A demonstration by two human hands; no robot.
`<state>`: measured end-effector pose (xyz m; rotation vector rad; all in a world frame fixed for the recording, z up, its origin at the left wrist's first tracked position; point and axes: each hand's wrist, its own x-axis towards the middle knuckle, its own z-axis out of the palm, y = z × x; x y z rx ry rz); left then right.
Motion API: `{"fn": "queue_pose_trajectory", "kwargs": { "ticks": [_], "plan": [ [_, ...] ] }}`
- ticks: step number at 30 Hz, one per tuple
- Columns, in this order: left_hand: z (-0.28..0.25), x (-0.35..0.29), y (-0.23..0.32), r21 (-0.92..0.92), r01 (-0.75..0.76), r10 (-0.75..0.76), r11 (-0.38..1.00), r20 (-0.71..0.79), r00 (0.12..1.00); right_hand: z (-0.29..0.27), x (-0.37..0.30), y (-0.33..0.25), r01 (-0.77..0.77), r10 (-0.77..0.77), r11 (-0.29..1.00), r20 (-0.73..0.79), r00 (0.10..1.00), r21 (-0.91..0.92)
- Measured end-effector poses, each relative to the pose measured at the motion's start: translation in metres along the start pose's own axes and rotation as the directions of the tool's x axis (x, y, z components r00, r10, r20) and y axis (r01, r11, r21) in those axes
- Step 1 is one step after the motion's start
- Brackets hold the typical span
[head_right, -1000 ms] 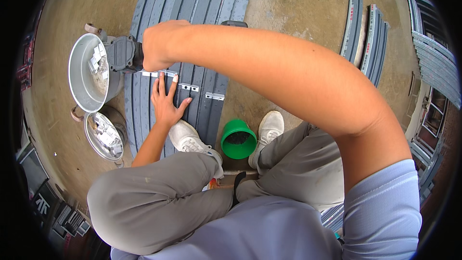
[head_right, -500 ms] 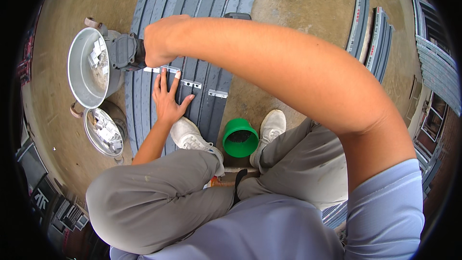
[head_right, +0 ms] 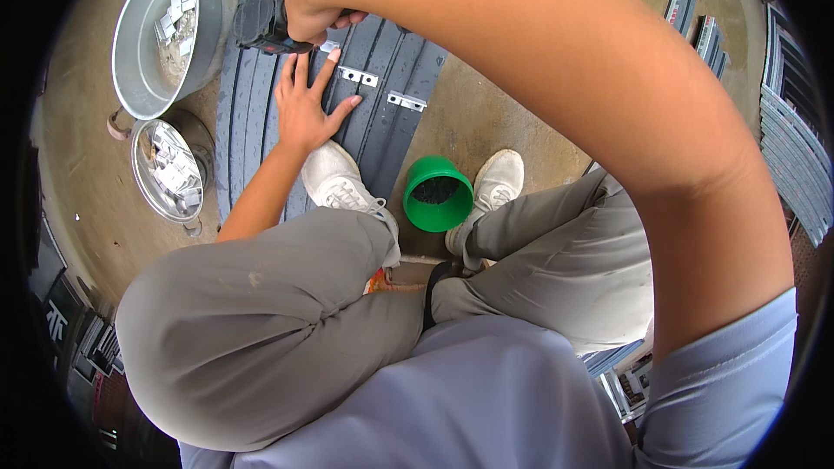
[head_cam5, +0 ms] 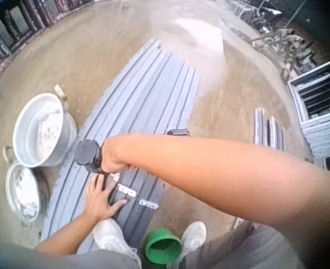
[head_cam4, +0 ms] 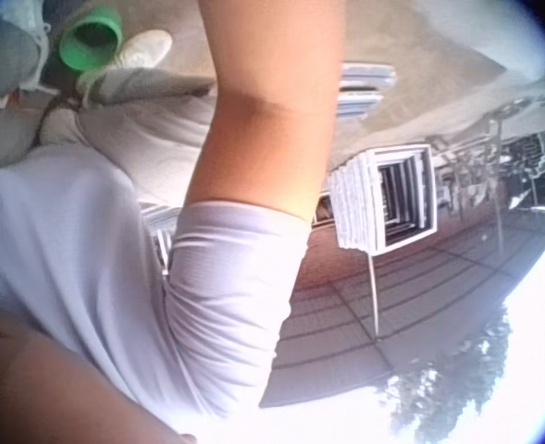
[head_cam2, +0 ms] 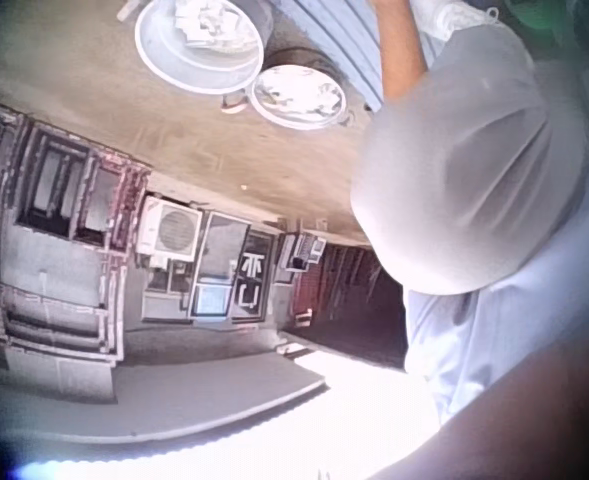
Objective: The person sits on the floor and uses a cordless drill to attach metal brackets to long metal bars. They repeatedly pick up brackets and screws, position them on the bars, and drive the screws in with the drill.
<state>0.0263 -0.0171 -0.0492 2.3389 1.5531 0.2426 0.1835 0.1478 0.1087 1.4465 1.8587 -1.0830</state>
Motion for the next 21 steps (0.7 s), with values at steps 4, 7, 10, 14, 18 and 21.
{"fn": "queue_pose_trajectory", "kwargs": {
  "ticks": [4, 7, 10, 14, 18, 21],
  "plan": [
    [0.001, 0.0, 0.0, 0.026, 0.015, -0.016, 1.0, 0.026, 1.0, 0.007, -0.002, -0.006, -0.023, 0.021, 0.997, -0.026, 0.999, -0.074],
    [0.001, 0.0, -0.001, 0.017, 0.014, -0.014, 1.0, 0.027, 1.0, 0.01, -0.002, -0.019, -0.102, 0.098, 0.981, -0.033, 0.995, -0.164],
    [0.002, -0.001, -0.001, 0.035, 0.025, -0.027, 0.999, 0.05, 0.998, 0.011, 0.002, -0.021, -0.134, 0.131, 0.966, -0.028, 0.991, -0.22],
    [0.003, -0.001, -0.002, 0.037, 0.03, -0.032, 0.999, 0.055, 0.998, 0.014, 0.005, -0.009, -0.001, -0.006, 0.974, -0.029, 1.0, -0.226],
    [0.003, -0.001, -0.001, 0.045, 0.029, -0.031, 0.999, 0.058, 0.998, 0.015, 0.002, -0.011, -0.006, -0.007, 0.969, -0.051, 0.999, -0.248],
    [0.004, -0.002, -0.002, 0.04, 0.023, -0.025, 0.999, 0.046, 0.999, 0.014, 0.002, -0.014, 0.002, -0.014, 0.966, -0.045, 0.999, -0.258]
  ]
}}
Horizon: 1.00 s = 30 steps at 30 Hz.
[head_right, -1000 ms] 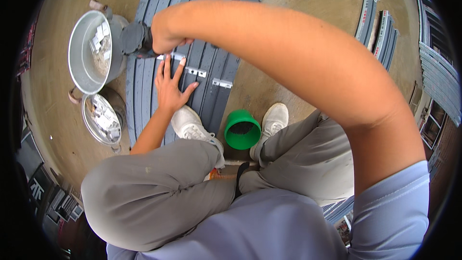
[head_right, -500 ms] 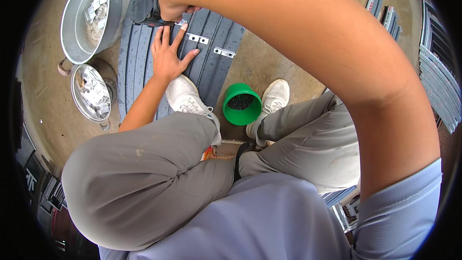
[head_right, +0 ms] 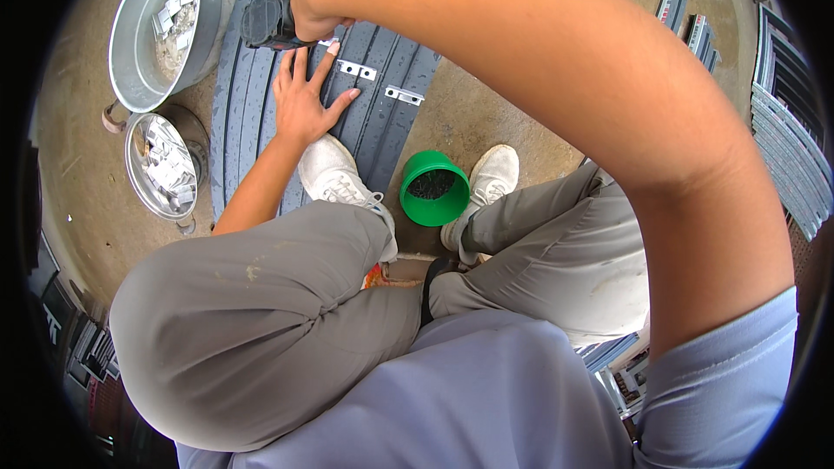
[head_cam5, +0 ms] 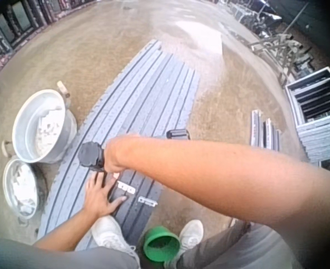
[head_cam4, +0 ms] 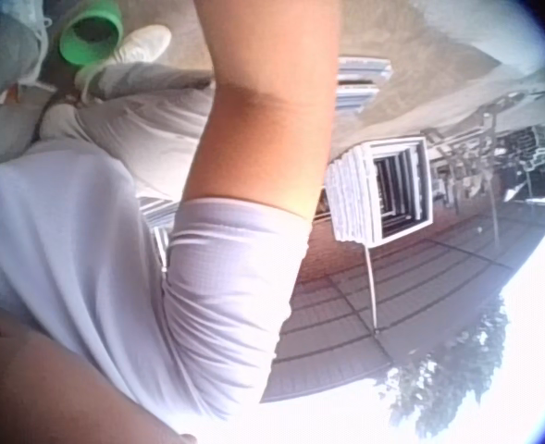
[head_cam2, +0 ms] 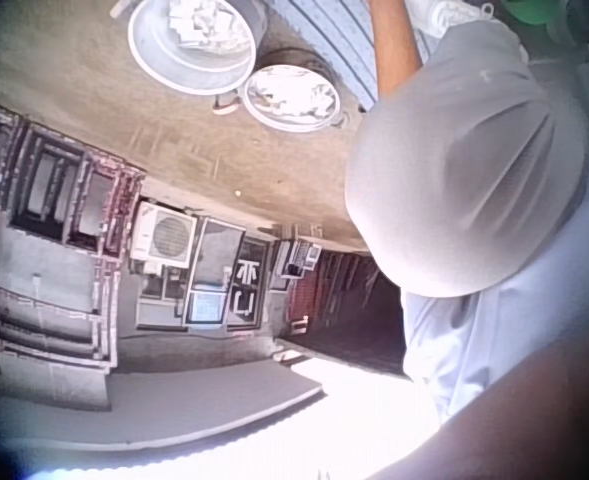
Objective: The person sits on the floor and uses a cordless drill to attach metal brackets to long metal bars. They repeatedly pick up brackets and screws, position them on the bars, and drive the screws in with the drill.
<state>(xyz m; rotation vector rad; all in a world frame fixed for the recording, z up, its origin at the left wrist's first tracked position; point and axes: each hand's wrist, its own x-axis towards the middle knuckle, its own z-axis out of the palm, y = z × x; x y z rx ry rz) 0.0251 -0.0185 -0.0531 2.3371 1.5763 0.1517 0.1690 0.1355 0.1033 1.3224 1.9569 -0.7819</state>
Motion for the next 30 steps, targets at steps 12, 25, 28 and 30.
{"fn": "queue_pose_trajectory", "kwargs": {
  "ticks": [12, 25, 28, 30],
  "plan": [
    [-0.009, 0.001, 0.003, 0.067, -0.023, 0.023, 0.997, 0.007, 1.0, 0.009, 0.035, 0.0, 0.066, -0.079, 0.943, -0.026, 0.997, -0.327],
    [-0.017, 0.006, 0.008, 0.1, 0.017, -0.032, 0.995, 0.144, 0.989, 0.018, 0.035, -0.006, -0.099, 0.062, 0.909, -0.103, 0.993, -0.406],
    [-0.019, 0.007, 0.008, 0.086, 0.013, -0.026, 0.996, 0.154, 0.988, 0.015, 0.019, -0.008, -0.063, 0.006, 0.922, -0.148, 0.989, -0.382],
    [-0.021, 0.007, 0.009, 0.071, 0.013, -0.023, 0.997, 0.143, 0.989, 0.009, 0.011, -0.008, -0.034, -0.017, 0.925, -0.131, 0.991, -0.377]
  ]
}}
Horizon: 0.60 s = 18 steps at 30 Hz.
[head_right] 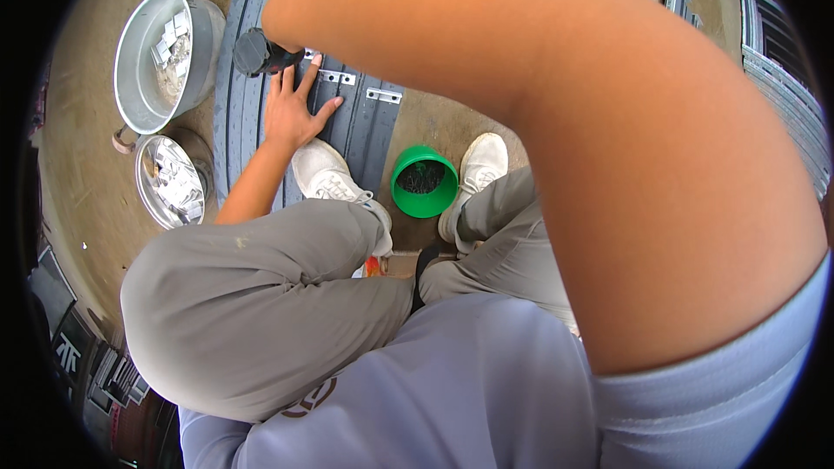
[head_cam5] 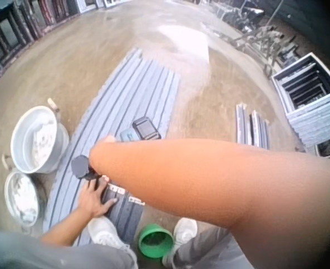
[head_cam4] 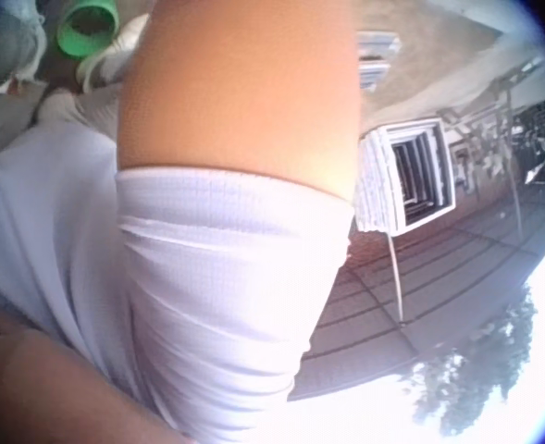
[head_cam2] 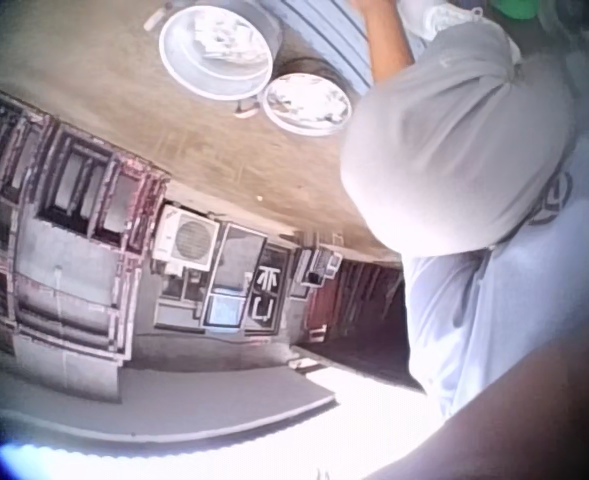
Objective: The person sits on the floor and uses a cordless drill to attach metal brackets to long metal bars. They repeatedly pick up brackets and screws, position them on the bars, and drive the screws in with the drill.
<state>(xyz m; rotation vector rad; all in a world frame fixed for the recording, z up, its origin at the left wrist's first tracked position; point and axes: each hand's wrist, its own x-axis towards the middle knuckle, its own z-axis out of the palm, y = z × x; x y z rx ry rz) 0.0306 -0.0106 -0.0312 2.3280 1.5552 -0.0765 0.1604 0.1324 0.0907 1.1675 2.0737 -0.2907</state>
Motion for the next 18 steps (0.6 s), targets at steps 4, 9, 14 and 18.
{"fn": "queue_pose_trajectory", "kwargs": {
  "ticks": [4, 9, 14, 18],
  "plan": [
    [-0.005, 0.0, 0.002, -0.026, 0.022, -0.021, 0.999, 0.043, 0.999, -0.005, -0.004, 0.006, 0.057, -0.059, 0.997, 0.024, 0.998, 0.049],
    [-0.006, 0.001, 0.004, -0.017, 0.043, -0.041, 0.999, 0.088, 0.995, 0.0, 0.001, 0.009, 0.086, -0.087, 0.991, 0.006, 0.996, 0.102],
    [-0.005, 0.0, 0.003, -0.026, 0.032, -0.03, 0.999, 0.07, 0.997, -0.004, 0.002, 0.008, 0.06, -0.066, 0.997, 0.095, 0.993, 0.058],
    [-0.005, 0.0, 0.002, -0.029, 0.014, -0.012, 0.999, 0.05, 0.999, 0.002, 0.01, 0.008, 0.049, -0.053, 0.997, 0.075, 0.996, 0.061]
  ]
}}
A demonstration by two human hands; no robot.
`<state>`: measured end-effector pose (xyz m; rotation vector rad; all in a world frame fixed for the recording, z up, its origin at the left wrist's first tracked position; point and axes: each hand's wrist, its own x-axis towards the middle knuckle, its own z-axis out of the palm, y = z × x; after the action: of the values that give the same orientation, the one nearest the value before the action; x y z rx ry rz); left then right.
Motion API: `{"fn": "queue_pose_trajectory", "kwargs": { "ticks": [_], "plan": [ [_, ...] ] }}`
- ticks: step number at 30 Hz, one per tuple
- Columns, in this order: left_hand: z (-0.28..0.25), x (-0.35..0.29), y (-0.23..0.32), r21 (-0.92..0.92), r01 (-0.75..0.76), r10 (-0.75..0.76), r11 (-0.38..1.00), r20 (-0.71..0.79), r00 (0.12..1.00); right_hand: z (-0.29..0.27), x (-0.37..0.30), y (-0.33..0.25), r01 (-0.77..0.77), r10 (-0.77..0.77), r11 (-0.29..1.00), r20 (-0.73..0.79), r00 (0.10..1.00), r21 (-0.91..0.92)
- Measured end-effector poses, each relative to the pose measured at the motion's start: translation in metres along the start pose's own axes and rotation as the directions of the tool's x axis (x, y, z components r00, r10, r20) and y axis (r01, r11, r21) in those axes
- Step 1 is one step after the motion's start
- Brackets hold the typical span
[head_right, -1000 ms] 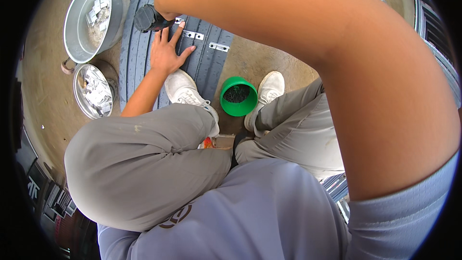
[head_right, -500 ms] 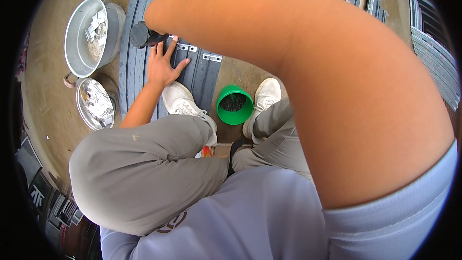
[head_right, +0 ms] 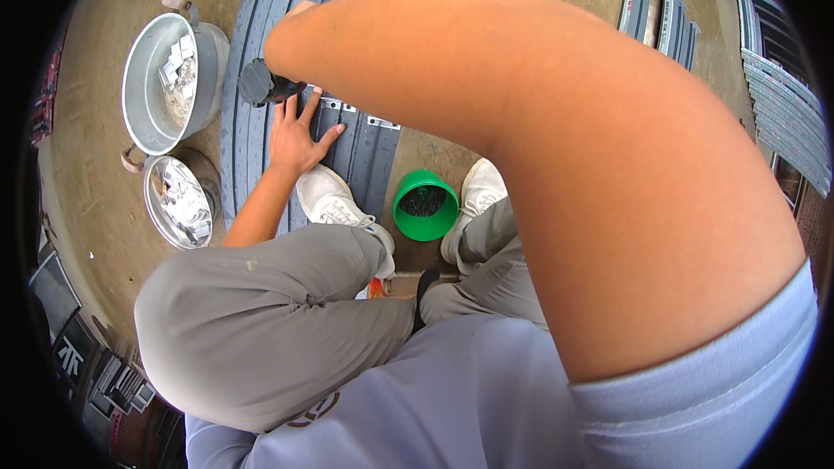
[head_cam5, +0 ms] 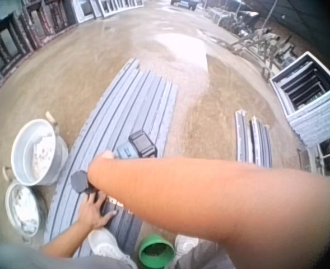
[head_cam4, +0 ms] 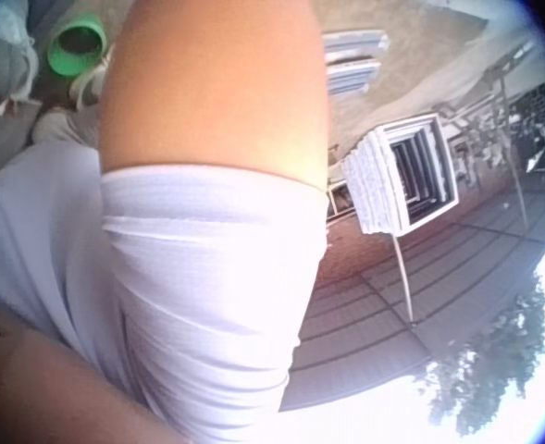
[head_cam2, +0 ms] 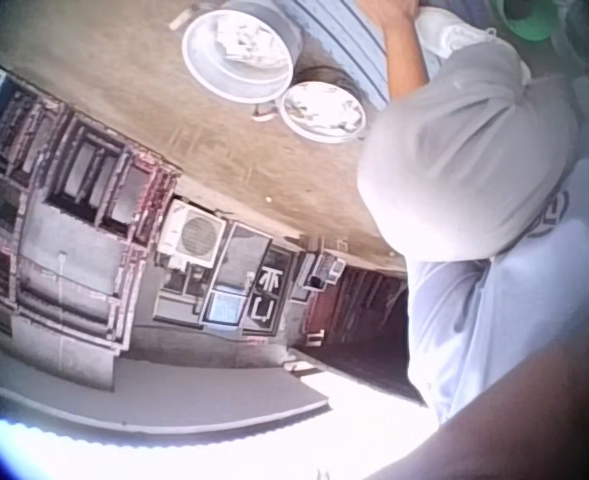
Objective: The person sits on the floor and uses a cordless drill to attach metal brackets to long metal bars. They repeatedly pick up brackets and screws, position them on the bars, and drive the screws in with the drill.
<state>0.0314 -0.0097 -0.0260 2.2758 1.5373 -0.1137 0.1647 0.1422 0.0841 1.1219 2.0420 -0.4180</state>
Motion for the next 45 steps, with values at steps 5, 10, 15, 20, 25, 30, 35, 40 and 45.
{"fn": "queue_pose_trajectory", "kwargs": {
  "ticks": [5, 10, 15, 20, 25, 30, 35, 40, 45],
  "plan": [
    [-0.001, -0.001, 0.0, -0.026, 0.004, -0.004, 1.0, 0.002, 1.0, 0.003, 0.003, 0.004, 0.017, -0.02, 0.998, 0.043, 0.999, 0.063],
    [-0.004, -0.001, 0.002, -0.035, -0.061, 0.058, 0.998, -0.079, 0.995, -0.028, -0.004, 0.018, 0.11, -0.139, 0.987, 0.276, 0.951, 0.12],
    [-0.006, -0.001, 0.004, -0.033, -0.043, 0.041, 0.999, -0.057, 0.998, -0.011, -0.003, 0.016, 0.08, -0.081, 0.99, 0.009, 0.997, 0.115],
    [-0.005, 0.0, 0.005, -0.016, -0.031, 0.03, 0.999, -0.032, 0.999, 0.005, 0.022, 0.014, 0.099, -0.099, 0.989, -0.001, 0.995, 0.108],
    [-0.007, -0.001, 0.006, -0.029, -0.016, 0.016, 0.999, -0.005, 1.0, -0.003, 0.011, 0.019, 0.11, -0.11, 0.989, -0.008, 0.994, 0.096],
    [-0.003, -0.001, 0.003, -0.01, -0.034, 0.033, 0.999, -0.053, 0.998, -0.002, 0.01, 0.016, 0.12, -0.119, 0.99, -0.024, 0.993, 0.073],
    [0.001, -0.001, 0.001, 0.0, -0.015, 0.015, 1.0, -0.014, 1.0, -0.001, 0.011, 0.015, 0.116, -0.115, 0.991, -0.029, 0.993, 0.059],
    [-0.001, 0.001, 0.003, 0.041, 0.023, -0.025, 0.999, 0.043, 0.999, -0.003, 0.004, 0.015, 0.112, -0.111, 0.993, -0.027, 0.993, 0.046],
    [-0.002, 0.0, 0.003, 0.02, 0.028, -0.029, 0.999, 0.046, 0.999, -0.004, 0.002, 0.012, 0.109, -0.108, 0.993, -0.027, 0.994, 0.035]
  ]
}}
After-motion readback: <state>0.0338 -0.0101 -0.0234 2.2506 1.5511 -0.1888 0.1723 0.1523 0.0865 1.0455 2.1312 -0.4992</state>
